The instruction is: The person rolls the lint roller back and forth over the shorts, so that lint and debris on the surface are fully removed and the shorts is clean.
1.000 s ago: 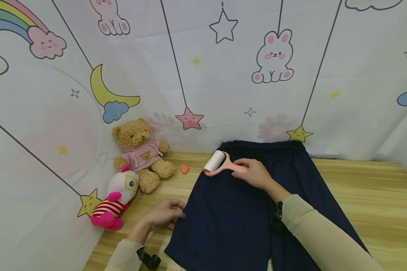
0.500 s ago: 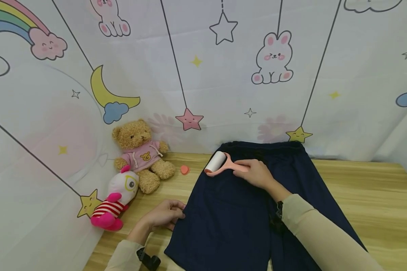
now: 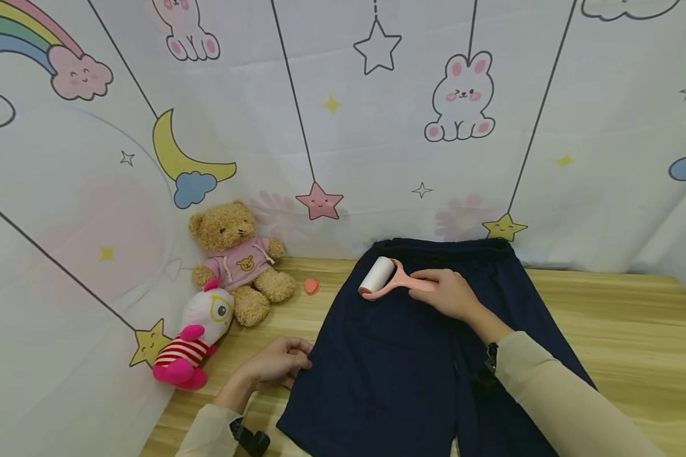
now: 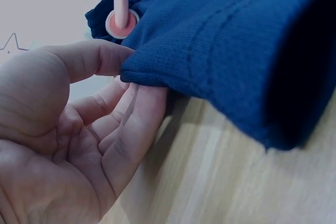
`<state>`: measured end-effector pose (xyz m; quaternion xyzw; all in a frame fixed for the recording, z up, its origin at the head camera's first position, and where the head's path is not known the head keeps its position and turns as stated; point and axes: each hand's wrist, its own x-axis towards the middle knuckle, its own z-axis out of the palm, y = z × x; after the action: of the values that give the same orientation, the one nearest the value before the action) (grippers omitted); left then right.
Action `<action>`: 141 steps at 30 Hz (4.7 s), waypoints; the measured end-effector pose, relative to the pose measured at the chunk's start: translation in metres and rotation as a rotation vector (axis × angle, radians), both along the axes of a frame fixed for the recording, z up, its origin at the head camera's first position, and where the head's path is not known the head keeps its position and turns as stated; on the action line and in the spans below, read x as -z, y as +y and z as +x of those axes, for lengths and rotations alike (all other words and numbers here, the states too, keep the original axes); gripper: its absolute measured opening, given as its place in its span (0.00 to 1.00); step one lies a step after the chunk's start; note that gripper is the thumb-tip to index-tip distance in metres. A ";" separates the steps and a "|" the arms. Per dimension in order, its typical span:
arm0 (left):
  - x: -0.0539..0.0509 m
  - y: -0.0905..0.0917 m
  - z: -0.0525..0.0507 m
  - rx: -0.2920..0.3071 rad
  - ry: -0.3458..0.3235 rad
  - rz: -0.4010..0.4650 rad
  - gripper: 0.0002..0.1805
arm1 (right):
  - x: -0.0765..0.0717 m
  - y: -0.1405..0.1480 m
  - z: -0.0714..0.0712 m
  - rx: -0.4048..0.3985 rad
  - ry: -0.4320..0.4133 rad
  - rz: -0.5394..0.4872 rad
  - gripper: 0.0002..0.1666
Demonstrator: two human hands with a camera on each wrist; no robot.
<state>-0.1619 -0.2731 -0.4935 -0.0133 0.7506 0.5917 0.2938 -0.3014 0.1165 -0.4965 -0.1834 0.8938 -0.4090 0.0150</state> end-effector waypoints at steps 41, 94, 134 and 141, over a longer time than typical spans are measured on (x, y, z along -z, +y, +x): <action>-0.001 -0.001 0.001 -0.010 -0.004 -0.026 0.17 | -0.001 0.118 0.021 -0.046 0.055 0.033 0.26; -0.001 -0.001 -0.001 0.000 0.011 -0.032 0.17 | 0.007 0.069 0.005 -0.080 0.007 -0.082 0.30; 0.001 0.001 -0.002 -0.005 0.021 -0.045 0.15 | -0.002 -0.016 -0.012 -0.089 0.000 -0.035 0.23; 0.000 0.003 -0.003 0.002 0.023 -0.040 0.15 | -0.008 -0.010 -0.011 -0.083 0.008 -0.039 0.23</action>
<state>-0.1653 -0.2705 -0.4937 -0.0116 0.7655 0.5766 0.2853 -0.3125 0.1063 -0.4885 -0.2222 0.8773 -0.4247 0.0245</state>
